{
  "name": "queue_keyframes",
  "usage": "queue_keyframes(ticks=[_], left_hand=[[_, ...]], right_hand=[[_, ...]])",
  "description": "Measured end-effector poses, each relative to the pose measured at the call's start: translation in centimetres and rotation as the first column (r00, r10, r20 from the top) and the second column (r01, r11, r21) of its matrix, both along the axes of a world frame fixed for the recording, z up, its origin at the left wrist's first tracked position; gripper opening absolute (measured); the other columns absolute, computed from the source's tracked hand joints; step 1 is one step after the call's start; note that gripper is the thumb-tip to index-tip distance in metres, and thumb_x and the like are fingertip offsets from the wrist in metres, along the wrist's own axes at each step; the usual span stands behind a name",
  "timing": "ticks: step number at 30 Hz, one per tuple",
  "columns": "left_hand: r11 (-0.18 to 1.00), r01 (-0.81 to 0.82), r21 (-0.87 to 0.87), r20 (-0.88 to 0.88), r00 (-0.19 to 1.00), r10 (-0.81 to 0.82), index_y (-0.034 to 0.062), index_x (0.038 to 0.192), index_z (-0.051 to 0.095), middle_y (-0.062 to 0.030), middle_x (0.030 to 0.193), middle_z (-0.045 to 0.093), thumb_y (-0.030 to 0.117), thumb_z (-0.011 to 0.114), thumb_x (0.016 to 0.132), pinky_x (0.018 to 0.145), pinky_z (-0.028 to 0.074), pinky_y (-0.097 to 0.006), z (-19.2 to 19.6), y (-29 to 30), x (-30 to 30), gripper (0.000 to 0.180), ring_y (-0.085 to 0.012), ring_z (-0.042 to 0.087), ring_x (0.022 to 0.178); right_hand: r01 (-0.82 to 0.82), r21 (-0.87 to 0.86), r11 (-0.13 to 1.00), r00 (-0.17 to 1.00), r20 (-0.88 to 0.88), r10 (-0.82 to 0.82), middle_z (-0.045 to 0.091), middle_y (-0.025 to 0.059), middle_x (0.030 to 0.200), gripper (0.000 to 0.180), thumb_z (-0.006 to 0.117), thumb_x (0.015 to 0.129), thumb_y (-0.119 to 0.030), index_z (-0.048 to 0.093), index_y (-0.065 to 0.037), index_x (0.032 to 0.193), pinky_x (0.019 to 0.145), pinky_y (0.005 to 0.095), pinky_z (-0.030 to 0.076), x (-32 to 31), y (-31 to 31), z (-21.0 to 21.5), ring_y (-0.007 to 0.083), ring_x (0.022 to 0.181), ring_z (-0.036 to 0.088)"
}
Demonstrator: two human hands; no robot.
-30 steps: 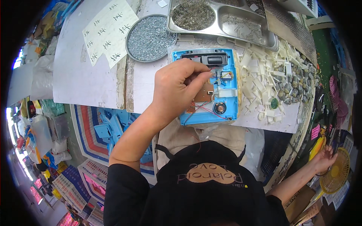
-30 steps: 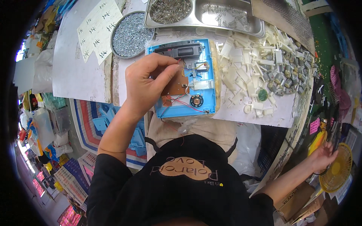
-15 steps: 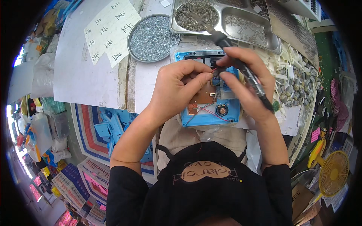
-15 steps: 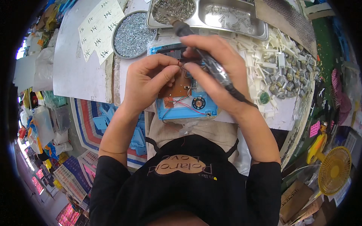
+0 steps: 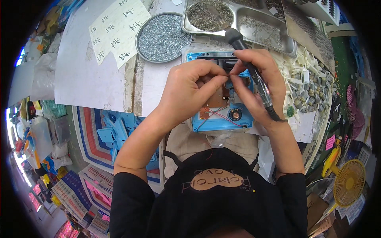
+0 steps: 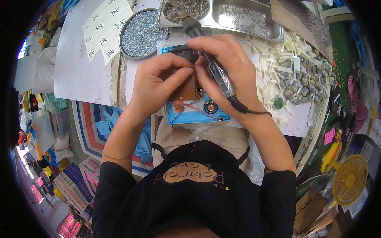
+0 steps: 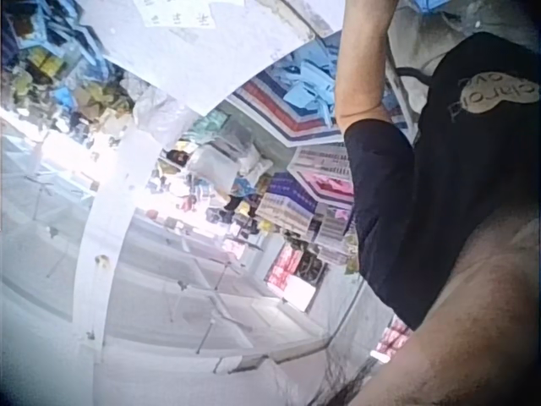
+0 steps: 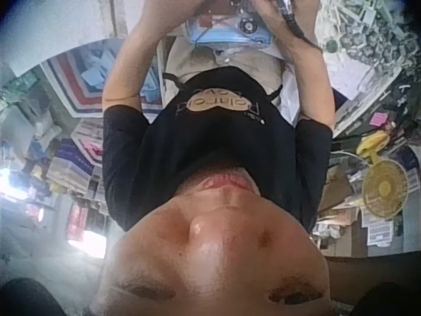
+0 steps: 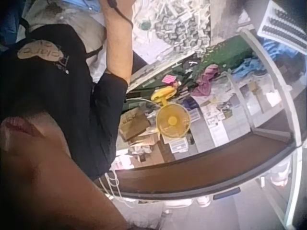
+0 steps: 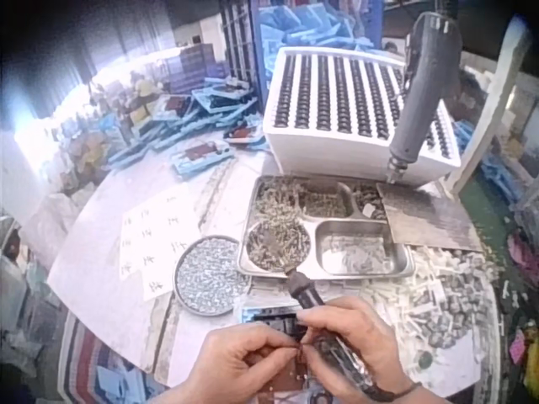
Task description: Assembling and soldering electronic components into a blue plastic gadget housing.
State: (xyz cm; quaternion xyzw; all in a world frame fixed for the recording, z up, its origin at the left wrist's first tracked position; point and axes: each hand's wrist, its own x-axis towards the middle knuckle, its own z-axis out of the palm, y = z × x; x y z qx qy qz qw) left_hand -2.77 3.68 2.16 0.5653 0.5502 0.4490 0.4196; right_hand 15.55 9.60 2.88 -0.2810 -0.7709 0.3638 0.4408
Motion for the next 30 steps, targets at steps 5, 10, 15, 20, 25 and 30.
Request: queue_keyframes(ticks=[5,10,15,20,25,30], left_hand=[[0.987,-0.013,0.162,-0.164,0.986,0.04,0.0011,0.087,0.069,-0.0076,0.089,0.06,0.006,0.072,0.084,0.058,0.045,-0.029,0.5,0.0,0.2,0.007,-0.0165,0.055,0.066],[0.98,-0.027,0.197,-0.26,0.962,0.079,-0.0009,0.084,0.065,-0.0078,0.094,0.054,0.003,0.07,0.082,0.061,0.046,-0.027,0.1,0.2,0.6,0.007,-0.0142,0.055,0.069],[0.974,-0.032,0.225,-0.407,0.905,0.124,-0.0022,0.08,0.064,-0.0083,0.092,0.053,0.003,0.069,0.079,0.058,0.049,-0.027,-0.4,0.3,1.1,0.007,-0.0143,0.058,0.067],[0.971,-0.044,0.233,-0.437,0.888,0.145,-0.0023,0.079,0.064,-0.0084,0.09,0.055,0.003,0.07,0.078,0.058,0.05,-0.027,-0.5,0.4,1.3,0.008,-0.0153,0.059,0.066],[0.967,-0.046,0.25,-0.451,0.878,0.158,-0.0021,0.078,0.063,-0.0082,0.09,0.055,0.001,0.069,0.078,0.057,0.049,-0.027,-0.6,0.6,1.2,0.007,-0.0146,0.059,0.065],[0.966,-0.056,0.251,-0.439,0.883,0.165,-0.0025,0.079,0.063,-0.0083,0.09,0.055,0.0,0.068,0.078,0.057,0.048,-0.026,-0.7,0.6,1.2,0.007,-0.0142,0.058,0.064]], right_hand=[[0.082,0.074,0.994,0.997,-0.004,-0.082,0.062,0.0104,0.098,0.05,0.071,0.074,0.012,0.064,-0.009,0.12,0.072,0.0302,0.053,-0.2,-0.7,0.0,0.0215,0.082,0.064],[0.1,0.156,0.983,0.992,0.063,-0.111,0.064,0.0102,0.091,0.041,0.08,0.074,0.002,0.068,-0.008,0.112,0.066,0.0306,0.051,1.8,-1.6,0.9,0.0228,0.078,0.062],[0.2,0.063,0.978,0.978,-0.069,-0.196,0.065,0.0126,0.093,0.034,0.076,0.083,-0.005,0.063,0.001,0.114,0.067,0.0274,0.046,6.7,-2.7,1.7,0.0168,0.076,0.058],[-0.101,0.155,0.983,0.991,0.099,0.086,0.062,0.0111,0.079,0.033,0.073,0.078,-0.003,0.062,0.002,0.108,0.059,0.0307,0.042,8.9,-2.1,2.0,0.02,0.065,0.055],[-0.124,0.2,0.972,0.986,0.131,0.099,0.057,0.009,0.069,0.032,0.074,0.075,-0.003,0.063,0.0,0.104,0.052,0.0331,0.039,7.8,-1.9,1.3,0.023,0.055,0.051],[-0.125,0.242,0.962,0.987,0.131,0.095,0.057,0.0079,0.068,0.03,0.075,0.075,-0.004,0.064,0.0,0.103,0.051,0.0333,0.039,7.3,-1.7,1.0,0.0226,0.055,0.051]])
